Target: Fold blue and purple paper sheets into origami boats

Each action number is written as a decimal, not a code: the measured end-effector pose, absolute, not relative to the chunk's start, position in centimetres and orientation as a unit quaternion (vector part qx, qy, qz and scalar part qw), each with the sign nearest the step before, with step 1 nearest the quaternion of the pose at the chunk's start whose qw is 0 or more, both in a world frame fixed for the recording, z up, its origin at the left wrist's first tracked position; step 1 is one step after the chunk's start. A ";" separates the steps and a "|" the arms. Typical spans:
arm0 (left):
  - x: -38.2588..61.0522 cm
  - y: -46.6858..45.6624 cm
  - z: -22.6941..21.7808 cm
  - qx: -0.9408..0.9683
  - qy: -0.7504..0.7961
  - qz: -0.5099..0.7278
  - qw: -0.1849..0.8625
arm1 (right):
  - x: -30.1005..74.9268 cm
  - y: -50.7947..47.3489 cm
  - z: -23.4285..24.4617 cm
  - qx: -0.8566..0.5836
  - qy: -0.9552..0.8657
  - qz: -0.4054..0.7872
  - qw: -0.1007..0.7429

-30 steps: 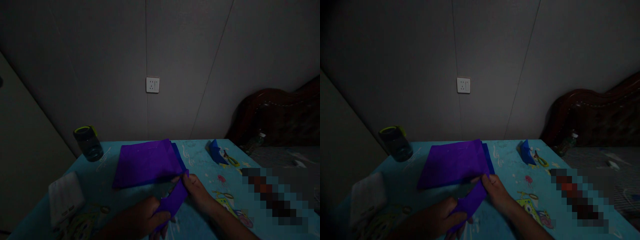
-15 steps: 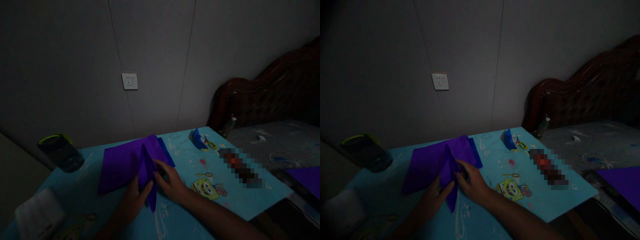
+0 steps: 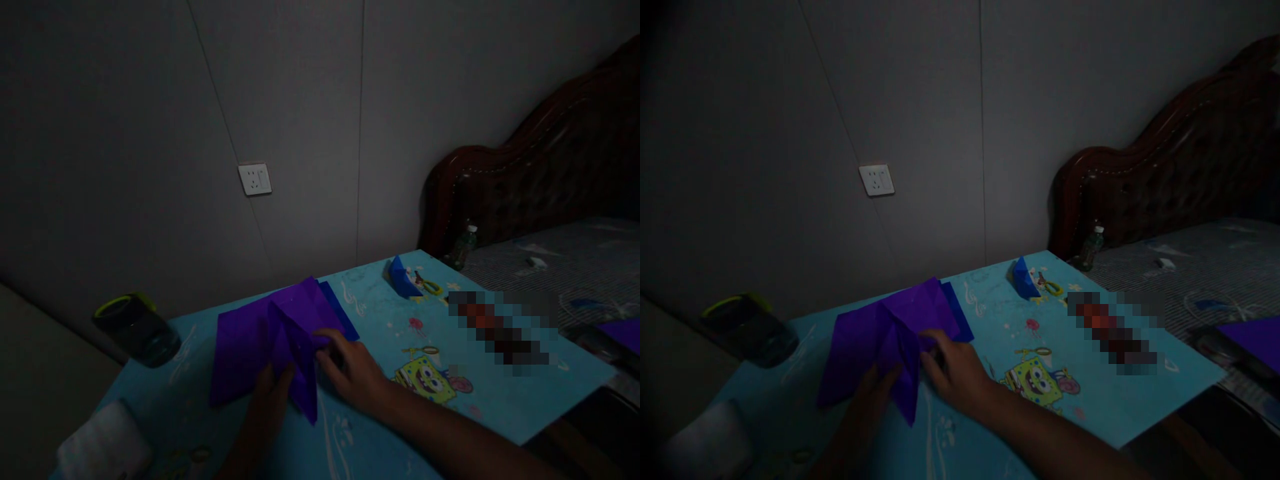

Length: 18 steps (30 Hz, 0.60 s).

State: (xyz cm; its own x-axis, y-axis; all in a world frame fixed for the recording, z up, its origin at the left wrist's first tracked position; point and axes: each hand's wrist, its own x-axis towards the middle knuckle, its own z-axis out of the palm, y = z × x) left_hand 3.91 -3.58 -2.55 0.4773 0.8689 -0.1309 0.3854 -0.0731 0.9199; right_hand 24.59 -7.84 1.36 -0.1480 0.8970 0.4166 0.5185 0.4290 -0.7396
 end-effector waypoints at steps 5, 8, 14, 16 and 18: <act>4.6 -4.2 -2.6 0.629 0.533 0.333 0.458 | 24.6 -8.1 1.3 -0.442 -0.804 0.159 0.364; 5.7 -4.8 -2.0 0.620 0.544 0.356 0.439 | 24.5 -7.9 0.8 -0.446 -0.822 0.142 0.324; 7.2 -5.7 -0.7 0.621 0.577 0.340 0.407 | 24.3 -8.1 0.5 -0.488 -0.846 0.084 0.197; 7.5 -5.9 -0.7 0.625 0.583 0.342 0.392 | 24.1 -8.3 0.6 -0.499 -0.848 0.066 0.164; 7.8 -5.9 -0.8 0.629 0.583 0.353 0.374 | 23.8 -8.3 0.7 -0.509 -0.848 0.053 0.135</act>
